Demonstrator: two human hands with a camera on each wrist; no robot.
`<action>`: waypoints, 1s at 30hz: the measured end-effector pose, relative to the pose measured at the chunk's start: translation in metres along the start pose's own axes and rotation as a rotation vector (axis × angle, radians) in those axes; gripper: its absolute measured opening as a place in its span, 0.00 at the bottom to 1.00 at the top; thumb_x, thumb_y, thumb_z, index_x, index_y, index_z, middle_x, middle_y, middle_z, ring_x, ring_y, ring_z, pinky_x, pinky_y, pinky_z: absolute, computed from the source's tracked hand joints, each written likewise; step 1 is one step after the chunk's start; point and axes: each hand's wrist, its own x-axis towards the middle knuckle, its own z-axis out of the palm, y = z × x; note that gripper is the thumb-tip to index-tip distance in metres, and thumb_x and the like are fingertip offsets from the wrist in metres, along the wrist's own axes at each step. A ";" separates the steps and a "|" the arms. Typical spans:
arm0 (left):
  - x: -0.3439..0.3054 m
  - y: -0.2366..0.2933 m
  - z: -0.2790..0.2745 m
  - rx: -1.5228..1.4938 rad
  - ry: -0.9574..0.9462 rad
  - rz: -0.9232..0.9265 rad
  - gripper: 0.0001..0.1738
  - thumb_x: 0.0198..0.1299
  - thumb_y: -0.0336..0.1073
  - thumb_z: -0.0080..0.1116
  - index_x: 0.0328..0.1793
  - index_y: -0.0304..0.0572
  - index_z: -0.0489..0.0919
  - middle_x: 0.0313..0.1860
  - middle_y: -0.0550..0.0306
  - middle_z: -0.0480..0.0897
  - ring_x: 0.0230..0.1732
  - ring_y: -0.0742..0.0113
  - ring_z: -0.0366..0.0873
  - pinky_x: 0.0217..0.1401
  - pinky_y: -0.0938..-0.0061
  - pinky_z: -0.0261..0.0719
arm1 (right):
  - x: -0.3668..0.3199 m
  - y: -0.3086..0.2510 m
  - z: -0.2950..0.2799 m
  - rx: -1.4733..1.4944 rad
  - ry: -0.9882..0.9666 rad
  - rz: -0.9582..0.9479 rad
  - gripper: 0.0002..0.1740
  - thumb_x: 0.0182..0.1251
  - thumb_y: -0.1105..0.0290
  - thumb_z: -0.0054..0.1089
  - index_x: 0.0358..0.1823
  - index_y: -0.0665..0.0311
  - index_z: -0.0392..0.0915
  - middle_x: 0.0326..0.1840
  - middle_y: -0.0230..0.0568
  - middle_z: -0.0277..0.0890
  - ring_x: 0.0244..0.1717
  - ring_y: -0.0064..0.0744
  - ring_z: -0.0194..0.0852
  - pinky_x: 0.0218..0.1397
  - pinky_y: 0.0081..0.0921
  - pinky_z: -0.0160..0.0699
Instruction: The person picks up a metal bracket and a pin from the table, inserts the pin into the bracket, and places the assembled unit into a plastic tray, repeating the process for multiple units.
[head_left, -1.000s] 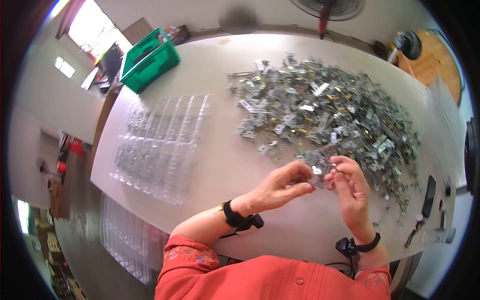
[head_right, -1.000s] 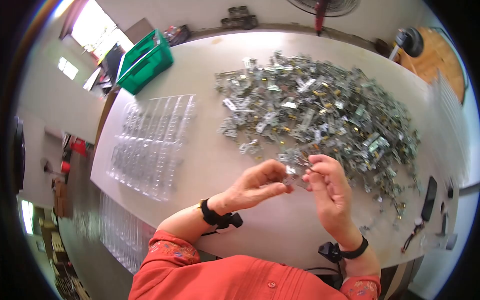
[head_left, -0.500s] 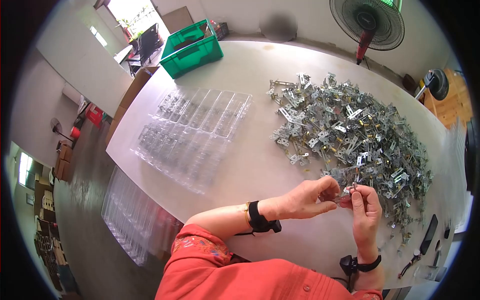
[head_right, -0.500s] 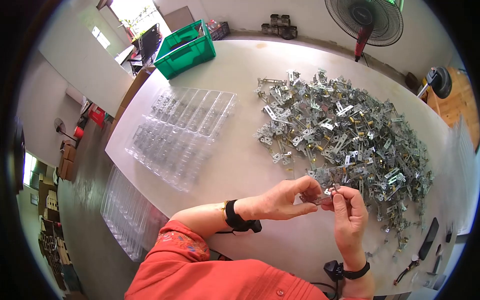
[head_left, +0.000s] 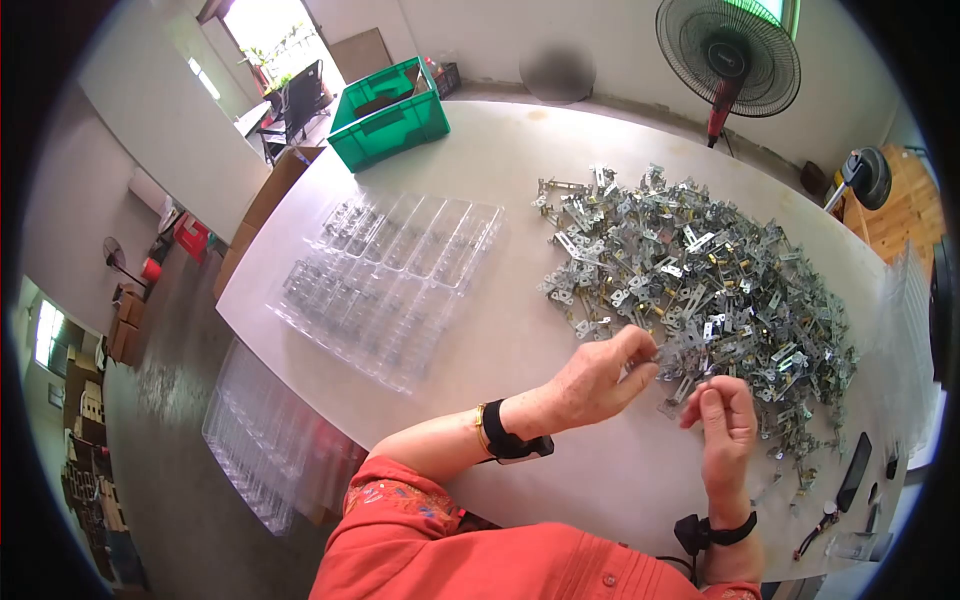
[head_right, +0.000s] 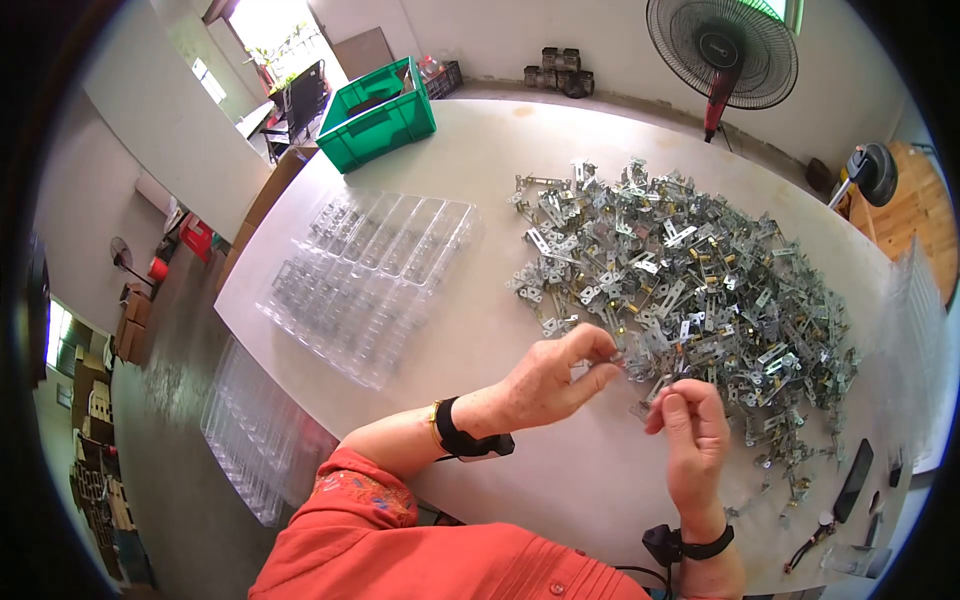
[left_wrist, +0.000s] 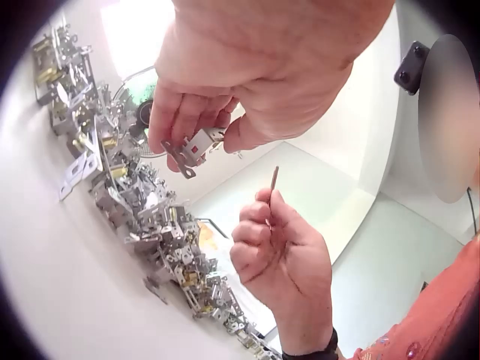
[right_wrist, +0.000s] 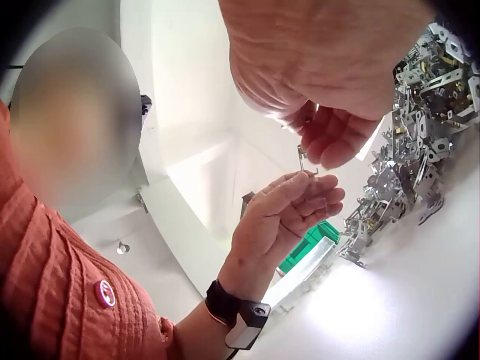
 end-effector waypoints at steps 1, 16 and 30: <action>0.003 0.002 -0.003 0.018 0.048 0.006 0.13 0.66 0.32 0.65 0.52 0.35 0.76 0.39 0.46 0.85 0.43 0.56 0.87 0.46 0.65 0.83 | -0.001 0.000 0.000 0.032 -0.111 0.084 0.05 0.79 0.74 0.53 0.51 0.65 0.75 0.39 0.33 0.78 0.35 0.21 0.79 0.40 0.20 0.81; 0.047 -0.023 -0.156 0.383 0.436 -0.247 0.10 0.65 0.30 0.64 0.47 0.29 0.83 0.34 0.59 0.87 0.35 0.78 0.80 0.39 0.80 0.80 | -0.018 0.039 0.014 -0.021 -0.786 0.542 0.06 0.74 0.72 0.61 0.45 0.66 0.82 0.34 0.26 0.79 0.35 0.16 0.76 0.41 0.18 0.77; 0.009 -0.108 -0.323 1.112 0.486 -0.714 0.13 0.51 0.38 0.61 0.37 0.38 0.88 0.38 0.37 0.88 0.45 0.43 0.87 0.53 0.59 0.83 | -0.013 0.038 0.015 -0.044 -0.786 0.529 0.06 0.76 0.71 0.59 0.44 0.66 0.81 0.35 0.28 0.80 0.35 0.16 0.77 0.40 0.18 0.79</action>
